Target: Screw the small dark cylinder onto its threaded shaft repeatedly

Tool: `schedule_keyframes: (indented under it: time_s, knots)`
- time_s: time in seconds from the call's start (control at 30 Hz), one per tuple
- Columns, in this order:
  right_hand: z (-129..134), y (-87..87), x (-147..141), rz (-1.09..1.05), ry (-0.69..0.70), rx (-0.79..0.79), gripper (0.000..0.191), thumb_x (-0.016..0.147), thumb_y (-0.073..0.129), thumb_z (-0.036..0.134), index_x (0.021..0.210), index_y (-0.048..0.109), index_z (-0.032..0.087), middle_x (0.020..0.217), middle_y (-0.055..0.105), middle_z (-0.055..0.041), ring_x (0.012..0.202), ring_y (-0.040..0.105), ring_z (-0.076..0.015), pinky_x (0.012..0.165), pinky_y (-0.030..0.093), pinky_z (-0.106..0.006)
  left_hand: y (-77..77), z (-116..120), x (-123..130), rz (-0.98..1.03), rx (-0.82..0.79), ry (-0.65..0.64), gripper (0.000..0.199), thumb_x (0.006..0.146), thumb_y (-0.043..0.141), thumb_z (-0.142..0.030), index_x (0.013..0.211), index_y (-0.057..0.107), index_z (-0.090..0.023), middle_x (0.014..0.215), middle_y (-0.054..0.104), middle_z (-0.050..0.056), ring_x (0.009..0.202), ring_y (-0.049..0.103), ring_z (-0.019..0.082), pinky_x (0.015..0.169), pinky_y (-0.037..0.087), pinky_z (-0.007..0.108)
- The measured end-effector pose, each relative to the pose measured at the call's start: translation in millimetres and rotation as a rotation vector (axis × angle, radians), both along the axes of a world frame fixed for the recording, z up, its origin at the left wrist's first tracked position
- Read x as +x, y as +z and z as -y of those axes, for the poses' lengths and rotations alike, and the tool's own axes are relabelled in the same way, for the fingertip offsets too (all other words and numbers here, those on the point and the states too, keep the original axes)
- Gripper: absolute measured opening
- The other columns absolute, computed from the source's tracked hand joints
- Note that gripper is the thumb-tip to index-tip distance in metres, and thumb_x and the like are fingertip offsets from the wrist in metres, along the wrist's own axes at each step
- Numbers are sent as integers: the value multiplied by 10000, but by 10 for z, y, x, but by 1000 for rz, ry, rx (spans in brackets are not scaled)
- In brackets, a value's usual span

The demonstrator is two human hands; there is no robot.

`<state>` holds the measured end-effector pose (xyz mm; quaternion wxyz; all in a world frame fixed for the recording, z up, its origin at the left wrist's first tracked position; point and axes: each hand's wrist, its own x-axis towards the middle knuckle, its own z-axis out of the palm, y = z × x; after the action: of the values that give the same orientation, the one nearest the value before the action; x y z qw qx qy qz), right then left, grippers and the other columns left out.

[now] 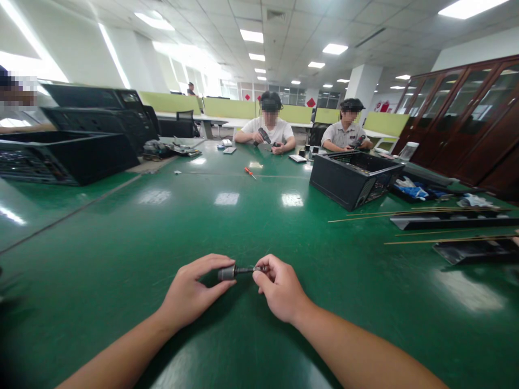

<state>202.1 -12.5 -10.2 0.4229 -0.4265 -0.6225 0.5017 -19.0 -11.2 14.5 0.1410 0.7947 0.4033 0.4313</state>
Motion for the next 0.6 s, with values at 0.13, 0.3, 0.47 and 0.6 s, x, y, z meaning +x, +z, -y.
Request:
schedule_keyframes:
  time_s: [0.13,0.3,0.47,0.6]
  knots:
    - [1,3,1,-11,-5,-7,99,883,581,276,914,588,182,714,602,10,619,589,-131,639,451,-258,-15,-20,-10,2,-1,-1,239,776,760,-219,1012,725,-237,984,741,45,903,703,194,839,567,310]
    - [1,11,4,-15,-11,-11,104,878,586,281,906,591,181,688,598,15,615,594,-135,641,453,-259,-30,-24,-18,2,-7,0,264,773,768,-211,1031,722,-243,1001,738,40,918,699,188,853,561,307]
    - [-3,17,9,-19,-10,-15,100,876,586,275,906,594,181,714,619,5,617,597,-133,643,456,-259,-14,-14,-18,1,-17,0,250,777,759,-214,1024,725,-236,997,738,48,914,700,197,845,565,316]
    - [-5,20,7,-30,-12,-13,96,868,591,270,904,587,182,710,617,6,615,594,-133,635,455,-257,6,-13,-11,2,-12,3,244,780,755,-218,1021,727,-235,993,740,51,908,703,199,839,568,316]
